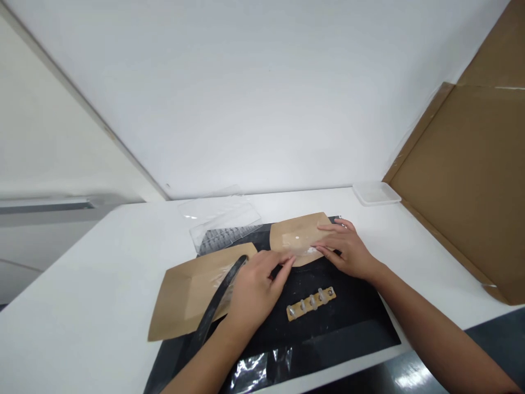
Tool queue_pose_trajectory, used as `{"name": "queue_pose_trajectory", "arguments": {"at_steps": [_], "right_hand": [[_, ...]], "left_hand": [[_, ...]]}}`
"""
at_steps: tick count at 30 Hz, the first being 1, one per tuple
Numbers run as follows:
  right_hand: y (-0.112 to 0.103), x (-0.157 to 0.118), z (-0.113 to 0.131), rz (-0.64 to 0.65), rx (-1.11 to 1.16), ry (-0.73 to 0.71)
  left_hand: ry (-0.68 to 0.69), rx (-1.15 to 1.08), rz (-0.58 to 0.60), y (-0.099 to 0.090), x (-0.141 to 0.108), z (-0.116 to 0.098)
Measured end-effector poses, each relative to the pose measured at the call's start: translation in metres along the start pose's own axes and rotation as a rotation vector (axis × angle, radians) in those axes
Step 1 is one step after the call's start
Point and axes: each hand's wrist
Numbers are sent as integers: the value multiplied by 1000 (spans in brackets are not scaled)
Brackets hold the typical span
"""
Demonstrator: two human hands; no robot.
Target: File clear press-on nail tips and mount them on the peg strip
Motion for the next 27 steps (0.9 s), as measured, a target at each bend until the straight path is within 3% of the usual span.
{"name": "queue_pose_trajectory", "arguments": {"at_steps": [7,14,19,24,27], "right_hand": [[-4,4,2,-222,51,131],[-3,1,-9,-214,120,204],[-2,2,-9,-244,100,174],[-5,3,-5,-273,112,157],[-5,3,-4,-268,116,164]], "left_hand": [[18,3,25,2,-2,4],[-39,134,-14,4,1,3],[-103,441,-114,-19,8,11],[-221,701,105,-55,-10,41],[-302,662,385,-67,-19,55]]}}
Point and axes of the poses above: each hand's wrist, its own x-axis towards the middle knuckle, its own y-axis out of the palm, z = x × y, and after that the axes turned 11 degrees about x, right-handed
